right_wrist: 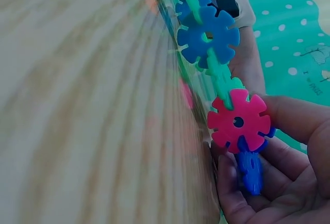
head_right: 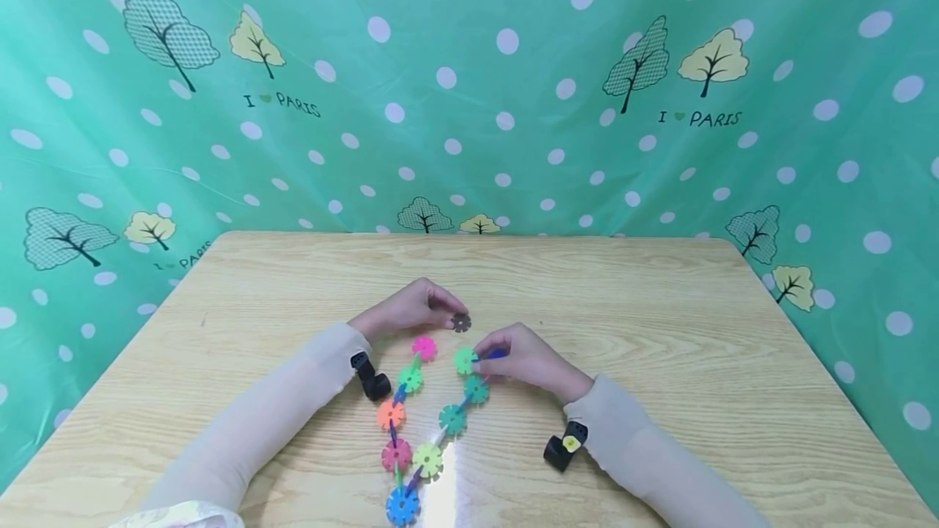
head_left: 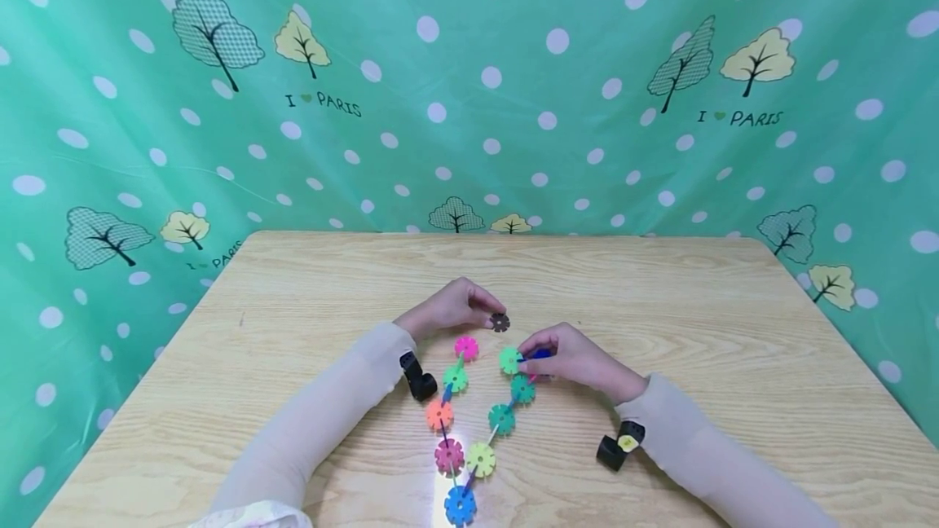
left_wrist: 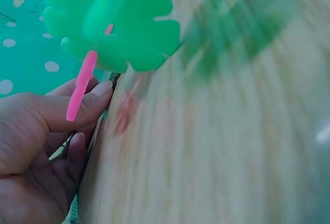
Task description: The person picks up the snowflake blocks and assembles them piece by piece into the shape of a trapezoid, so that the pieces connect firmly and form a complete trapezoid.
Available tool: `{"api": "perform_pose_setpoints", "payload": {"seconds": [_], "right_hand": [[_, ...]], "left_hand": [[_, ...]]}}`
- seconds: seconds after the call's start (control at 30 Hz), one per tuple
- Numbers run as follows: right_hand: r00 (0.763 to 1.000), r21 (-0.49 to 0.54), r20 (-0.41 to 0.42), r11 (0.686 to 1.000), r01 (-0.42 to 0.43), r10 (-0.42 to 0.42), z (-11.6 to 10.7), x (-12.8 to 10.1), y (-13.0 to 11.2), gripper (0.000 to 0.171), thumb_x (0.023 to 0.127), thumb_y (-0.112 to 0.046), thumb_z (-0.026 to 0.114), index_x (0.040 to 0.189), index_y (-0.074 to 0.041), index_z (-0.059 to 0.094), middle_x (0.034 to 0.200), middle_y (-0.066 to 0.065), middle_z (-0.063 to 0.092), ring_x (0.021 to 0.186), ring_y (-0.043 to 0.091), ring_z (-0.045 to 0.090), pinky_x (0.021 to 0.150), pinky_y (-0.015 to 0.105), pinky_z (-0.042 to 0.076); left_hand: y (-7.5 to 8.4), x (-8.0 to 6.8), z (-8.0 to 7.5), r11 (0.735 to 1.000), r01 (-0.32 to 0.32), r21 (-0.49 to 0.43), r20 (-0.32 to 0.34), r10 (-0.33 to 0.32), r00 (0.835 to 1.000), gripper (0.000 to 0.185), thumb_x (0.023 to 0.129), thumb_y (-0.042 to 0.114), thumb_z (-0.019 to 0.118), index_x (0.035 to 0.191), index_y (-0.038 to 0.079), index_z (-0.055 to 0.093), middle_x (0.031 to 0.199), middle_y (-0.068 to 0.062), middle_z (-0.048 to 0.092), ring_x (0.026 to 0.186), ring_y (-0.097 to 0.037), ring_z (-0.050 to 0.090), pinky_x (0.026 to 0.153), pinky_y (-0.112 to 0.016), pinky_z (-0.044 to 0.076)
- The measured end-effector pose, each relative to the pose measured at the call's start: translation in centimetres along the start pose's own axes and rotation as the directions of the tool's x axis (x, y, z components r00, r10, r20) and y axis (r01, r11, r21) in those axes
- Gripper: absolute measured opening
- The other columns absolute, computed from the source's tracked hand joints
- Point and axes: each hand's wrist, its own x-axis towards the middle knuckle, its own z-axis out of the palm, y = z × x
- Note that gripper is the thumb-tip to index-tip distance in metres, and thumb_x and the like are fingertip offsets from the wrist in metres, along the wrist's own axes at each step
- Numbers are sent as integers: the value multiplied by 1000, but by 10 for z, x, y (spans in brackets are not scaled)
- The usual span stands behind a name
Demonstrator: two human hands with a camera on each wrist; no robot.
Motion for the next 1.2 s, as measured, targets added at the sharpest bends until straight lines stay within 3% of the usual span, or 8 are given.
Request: {"api": "perform_pose_setpoints", "payload": {"seconds": [0.23, 0.5, 0.73, 1.03, 1.2], "right_hand": [[1000, 14, -27, 1000, -3, 3, 1, -1, 1, 26, 82, -12, 73, 102, 4, 67, 88, 9, 69, 73, 15, 65, 60, 25, 54], [998, 40, -60, 999, -7, 9, 0, -2, 5, 26, 81, -10, 72, 102, 5, 67, 87, 8, 67, 74, 16, 65, 66, 28, 57], [997, 58, -74, 998, -21, 25, -1, -2, 5, 26, 81, -10, 72, 102, 5, 67, 87, 9, 67, 74, 17, 65, 67, 30, 57], [995, 31, -93, 999, -27, 29, -2, -2, 5, 26, 82, -13, 73, 102, 3, 68, 87, 8, 67, 73, 16, 64, 66, 29, 57], [996, 46, -87, 999, -20, 24, -2, -2, 6, 27, 81, -12, 73, 101, 5, 67, 86, 8, 67, 72, 17, 64, 66, 29, 57]], "left_hand": [[3, -3, 2, 1000, 15, -7, 3, -15, 1000, 36, 74, -2, 75, 108, 8, 70, 107, -2, 70, 98, -12, 63, 90, -25, 49], [12, -17, 3, 998, 10, 66, -53, -6, 999, 26, 79, -3, 70, 104, 4, 70, 96, -6, 70, 79, -12, 62, 74, -23, 53], [20, -36, 7, 992, 17, 123, -92, -6, 996, 20, 81, 0, 70, 99, 8, 71, 94, -1, 70, 81, -10, 62, 76, -24, 52], [40, -58, 14, 999, -17, 43, -138, 23, 990, 15, 80, 3, 70, 95, 7, 72, 82, 0, 69, 63, -12, 56, 56, -22, 49], [46, -65, 25, 996, -54, 72, -145, 64, 987, 11, 83, 3, 68, 92, 8, 71, 78, 2, 68, 64, -10, 59, 57, -21, 51]]}}
